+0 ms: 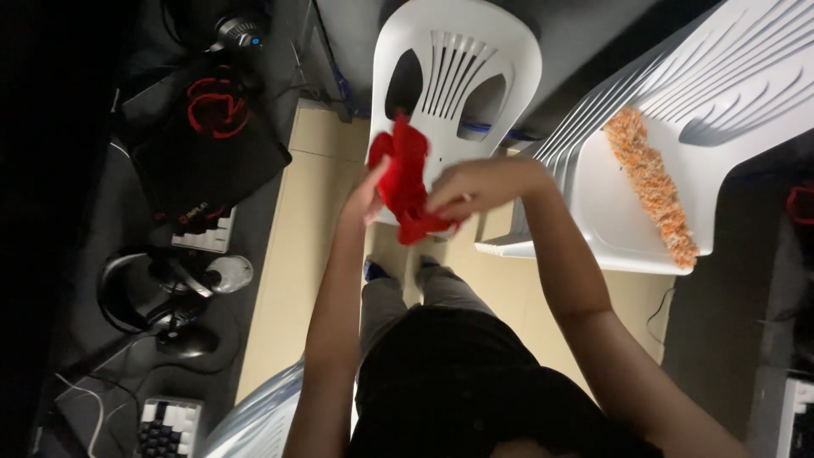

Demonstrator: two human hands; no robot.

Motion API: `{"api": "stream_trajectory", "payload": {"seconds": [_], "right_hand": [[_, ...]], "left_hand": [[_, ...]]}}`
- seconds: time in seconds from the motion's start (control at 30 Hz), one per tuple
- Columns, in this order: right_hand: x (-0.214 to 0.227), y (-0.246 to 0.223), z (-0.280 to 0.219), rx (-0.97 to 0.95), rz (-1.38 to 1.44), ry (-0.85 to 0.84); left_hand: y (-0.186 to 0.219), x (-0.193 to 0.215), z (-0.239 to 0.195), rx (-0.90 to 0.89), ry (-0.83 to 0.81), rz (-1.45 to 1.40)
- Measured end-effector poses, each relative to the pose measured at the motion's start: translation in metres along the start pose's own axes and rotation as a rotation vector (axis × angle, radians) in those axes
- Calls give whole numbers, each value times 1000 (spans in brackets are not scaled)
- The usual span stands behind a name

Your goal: The person wipes the surfaces of several white plastic chairs using a red cloth. They move from one chair to the next, wiping the seat and backrest areas in a repetitive manner.

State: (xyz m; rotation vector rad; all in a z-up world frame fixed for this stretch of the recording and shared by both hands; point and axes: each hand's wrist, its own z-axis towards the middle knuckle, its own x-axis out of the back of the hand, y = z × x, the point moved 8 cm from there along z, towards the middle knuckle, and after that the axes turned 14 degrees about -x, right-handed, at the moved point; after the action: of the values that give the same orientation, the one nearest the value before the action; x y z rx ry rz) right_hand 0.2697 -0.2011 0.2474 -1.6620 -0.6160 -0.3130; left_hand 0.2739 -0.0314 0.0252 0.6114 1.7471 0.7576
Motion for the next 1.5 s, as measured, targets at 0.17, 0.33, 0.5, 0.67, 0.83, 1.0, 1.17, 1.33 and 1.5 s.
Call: {"api": "stream_trajectory", "payload": {"seconds": [0.17,0.33,0.5,0.67,0.83,1.0,1.17,1.33,1.5], "right_hand": [[54,45,1,-331,-117,399],[65,47,-20,-253,-83,601],[60,60,-34,-314,42,638],[54,63,-48,-324,33,606],[45,126,-59,-406,-273,616],[67,41,-76,-132,-186,886],[56,65,-40,-142,-69,785],[44,104,-30,-347,120,714],[61,78,-56,-228,524,814]], "left_hand": [[-5,-45,-24,-122,-195,307],[-1,-51,-31,-204,-172,428],[17,-88,-42,-263,-220,356],[49,-118,-54,-483,-141,738],[75,-130,-68,-556,-37,966],[90,-144,-74,-640,-59,935],[91,-166,-74,-614,-134,1108],[100,-154,-76,-654,-100,947],[40,-102,-58,-446,-343,888]]}}
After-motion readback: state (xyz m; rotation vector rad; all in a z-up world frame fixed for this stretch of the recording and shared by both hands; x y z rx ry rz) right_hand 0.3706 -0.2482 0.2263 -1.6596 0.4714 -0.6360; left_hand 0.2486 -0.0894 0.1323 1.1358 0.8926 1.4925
